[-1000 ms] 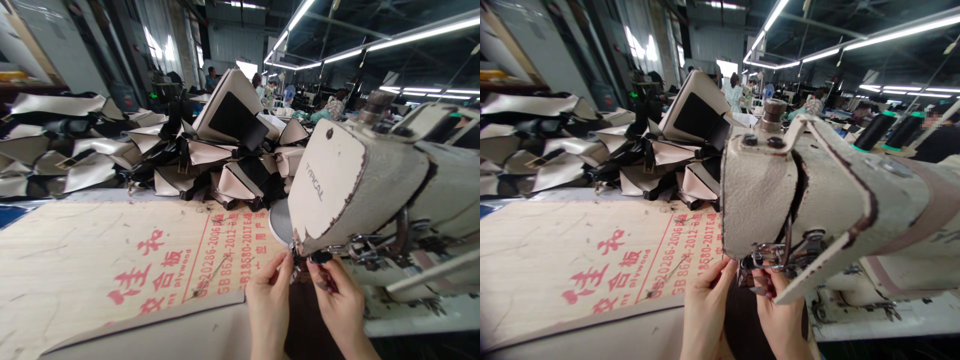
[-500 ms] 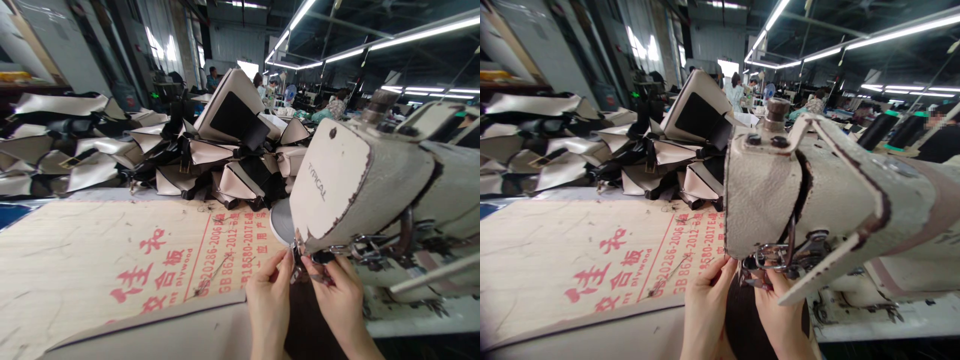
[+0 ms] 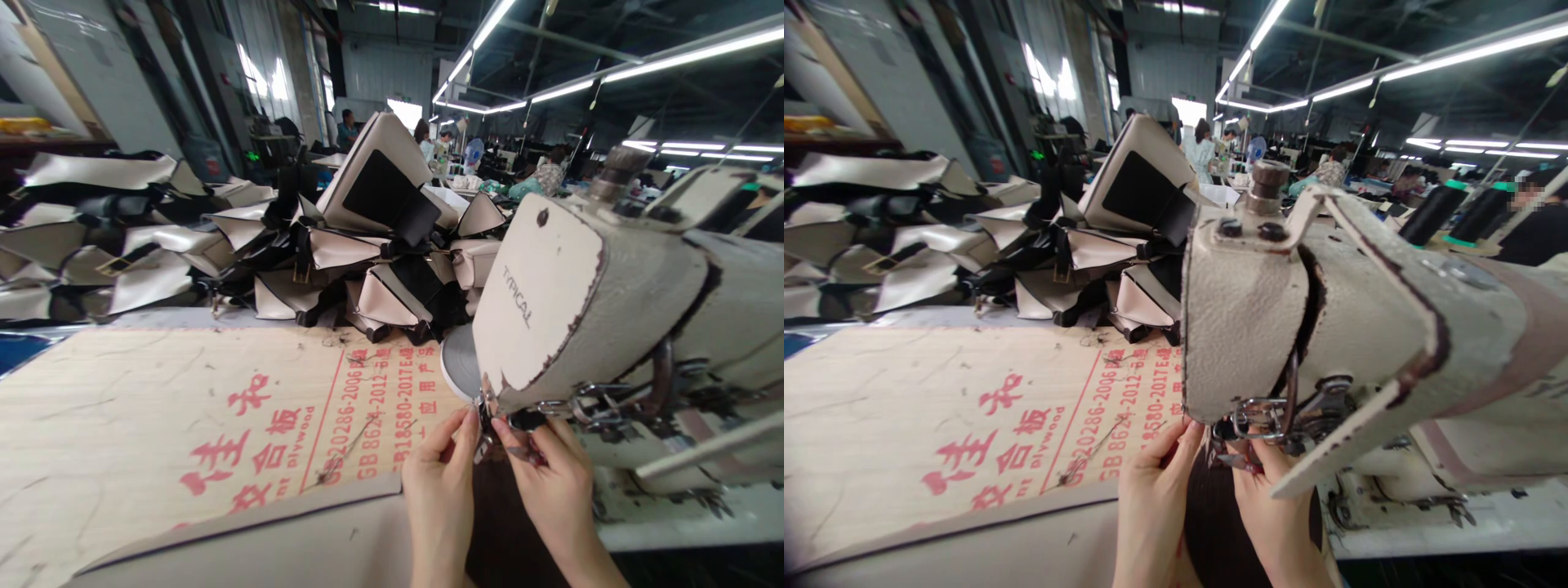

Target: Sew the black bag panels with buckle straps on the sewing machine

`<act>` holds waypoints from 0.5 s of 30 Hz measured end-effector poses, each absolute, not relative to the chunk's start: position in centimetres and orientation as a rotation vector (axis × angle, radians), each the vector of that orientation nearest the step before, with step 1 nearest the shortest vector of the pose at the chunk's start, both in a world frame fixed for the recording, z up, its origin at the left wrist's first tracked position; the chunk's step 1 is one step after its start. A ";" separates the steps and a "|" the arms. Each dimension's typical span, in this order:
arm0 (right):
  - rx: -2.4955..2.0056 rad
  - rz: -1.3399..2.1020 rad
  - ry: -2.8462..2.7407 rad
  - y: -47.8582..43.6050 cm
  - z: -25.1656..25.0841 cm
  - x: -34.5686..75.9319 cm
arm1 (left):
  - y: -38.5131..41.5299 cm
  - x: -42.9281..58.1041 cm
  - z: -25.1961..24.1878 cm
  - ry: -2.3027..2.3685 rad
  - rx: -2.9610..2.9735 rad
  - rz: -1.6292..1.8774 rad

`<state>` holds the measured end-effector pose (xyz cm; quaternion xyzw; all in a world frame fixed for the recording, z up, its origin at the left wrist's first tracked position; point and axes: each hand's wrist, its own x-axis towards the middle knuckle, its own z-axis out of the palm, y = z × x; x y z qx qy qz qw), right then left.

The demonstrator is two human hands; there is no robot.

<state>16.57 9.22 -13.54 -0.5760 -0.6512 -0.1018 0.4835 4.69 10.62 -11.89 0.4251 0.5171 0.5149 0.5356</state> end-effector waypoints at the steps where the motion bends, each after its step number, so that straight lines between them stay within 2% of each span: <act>1: -1.406 -0.249 -1.586 9.2 -13.5 16.6 | 10.6 4.7 -12.0 1.226 1.009 1.229; 15: -1.400 -0.254 -1.586 9.3 -13.8 16.8 | 10.8 4.7 -12.2 1.296 1.029 1.233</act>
